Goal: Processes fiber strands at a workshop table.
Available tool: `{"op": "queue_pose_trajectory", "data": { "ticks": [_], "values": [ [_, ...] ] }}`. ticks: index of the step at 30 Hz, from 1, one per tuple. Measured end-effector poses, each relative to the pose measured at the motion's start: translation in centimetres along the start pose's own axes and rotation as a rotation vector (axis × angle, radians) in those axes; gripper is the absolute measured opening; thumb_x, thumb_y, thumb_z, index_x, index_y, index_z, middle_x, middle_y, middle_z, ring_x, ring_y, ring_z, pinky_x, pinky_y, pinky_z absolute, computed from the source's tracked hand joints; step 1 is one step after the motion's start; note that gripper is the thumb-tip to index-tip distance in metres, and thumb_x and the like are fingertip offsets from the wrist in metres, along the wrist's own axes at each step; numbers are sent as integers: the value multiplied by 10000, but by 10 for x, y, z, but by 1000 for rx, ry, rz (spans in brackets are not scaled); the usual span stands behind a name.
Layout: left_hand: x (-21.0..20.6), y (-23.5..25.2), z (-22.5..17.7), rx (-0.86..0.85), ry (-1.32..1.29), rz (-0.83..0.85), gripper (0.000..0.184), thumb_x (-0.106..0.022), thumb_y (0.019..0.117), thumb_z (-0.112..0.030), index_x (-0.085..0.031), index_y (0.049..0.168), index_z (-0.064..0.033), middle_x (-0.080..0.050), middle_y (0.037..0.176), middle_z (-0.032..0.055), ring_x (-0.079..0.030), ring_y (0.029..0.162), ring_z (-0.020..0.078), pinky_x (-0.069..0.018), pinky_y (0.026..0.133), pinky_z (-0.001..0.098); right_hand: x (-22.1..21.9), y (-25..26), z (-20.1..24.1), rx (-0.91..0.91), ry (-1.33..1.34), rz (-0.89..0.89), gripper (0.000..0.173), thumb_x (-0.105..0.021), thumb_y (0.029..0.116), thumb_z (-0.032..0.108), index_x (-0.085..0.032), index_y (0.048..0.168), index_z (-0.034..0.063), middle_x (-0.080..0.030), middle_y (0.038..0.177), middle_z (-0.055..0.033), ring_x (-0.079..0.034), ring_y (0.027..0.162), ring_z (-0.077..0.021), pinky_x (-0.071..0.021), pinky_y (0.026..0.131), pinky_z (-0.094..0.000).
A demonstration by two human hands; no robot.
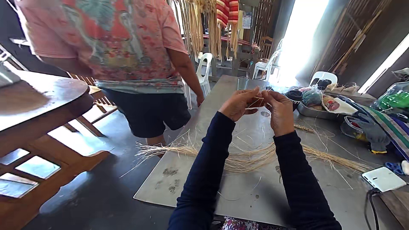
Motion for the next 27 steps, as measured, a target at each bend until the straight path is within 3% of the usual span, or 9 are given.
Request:
{"op": "queue_pose_trajectory", "data": {
  "ticks": [1, 3, 5, 7, 10, 16, 19, 24, 27],
  "values": [
    [-4, -1, 1, 31, 1, 13, 444, -347, 1125, -361, -656, 1150, -43, -735, 996, 56, -713, 949, 156, -586, 846, 362, 1, 1, 0, 19, -6, 3, 51, -683, 956, 22, -730, 941, 30, -740, 891, -5, -687, 816, -41, -576, 754, -216],
    [-10, -2, 3, 78, 10, 16, 497, -290, 1131, -405, -646, 1110, -59, -739, 928, 45, -718, 824, 126, -590, 718, 299, 2, 2, -1, 36, 2, 1, 47, -670, 962, 11, -717, 964, 17, -732, 902, -6, -687, 829, -43, -579, 782, -222],
    [-12, -1, 5, 70, 7, 8, 439, -328, 1130, -360, -658, 1068, -77, -707, 810, 3, -594, 588, 34, -442, 487, 176, 3, 3, -2, 55, 10, -6, 62, -668, 958, 1, -727, 959, 19, -739, 894, -4, -686, 831, -41, -571, 779, -216],
    [-12, 1, 6, 54, -19, 6, 343, -375, 1126, -293, -635, 1051, -80, -629, 726, -31, -422, 466, -15, -295, 407, 136, 3, 2, -2, 46, 12, -4, 77, -656, 963, -4, -728, 955, 22, -743, 891, -11, -682, 829, -46, -561, 767, -213],
    [-9, 2, 3, 30, -20, -18, 257, -426, 1114, -221, -625, 1040, -75, -585, 713, -43, -351, 441, -33, -260, 390, 122, 2, 2, -3, 18, 2, -8, 72, -658, 964, -3, -717, 950, 34, -729, 870, -5, -684, 826, -55, -571, 777, -228],
    [-6, 2, 0, -41, -19, 11, 167, -502, 1053, -47, -625, 941, -45, -544, 694, -41, -341, 445, -32, -267, 396, 115, 2, 2, -9, -47, 13, -12, 79, -644, 988, 43, -713, 950, 51, -720, 934, -19, -661, 904, -75, -550, 788, -259],
    [-5, 1, -2, -69, 55, -12, 157, -517, 1042, -27, -624, 928, -34, -534, 679, -44, -331, 444, -32, -261, 399, 118, 3, 4, -14, -94, 98, -28, 108, -618, 1008, 53, -709, 949, 58, -719, 917, -18, -667, 855, -80, -559, 756, -247],
    [1, -1, -5, -68, 122, -57, 154, -535, 1034, -21, -642, 923, -23, -544, 679, -39, -331, 441, -27, -266, 402, 120, 17, 8, -13, -153, 173, -100, 150, -559, 1041, 66, -697, 981, 65, -724, 971, -29, -682, 937, -114, -572, 817, -296],
    [8, 0, -5, -79, 153, -117, 146, -550, 1030, -28, -658, 932, -14, -570, 689, -30, -328, 442, -26, -256, 402, 128, 25, 11, -13, -163, 245, -158, 138, -550, 1058, 105, -679, 1019, 76, -726, 961, -27, -701, 915, -123, -588, 799, -303]
  ]
}}
Point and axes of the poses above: each hand's wrist, its own y-axis towards the middle knuckle, its own x-axis out of the back of the hand, z = x × y, the point moved 8 cm from there along y, towards the middle knuckle
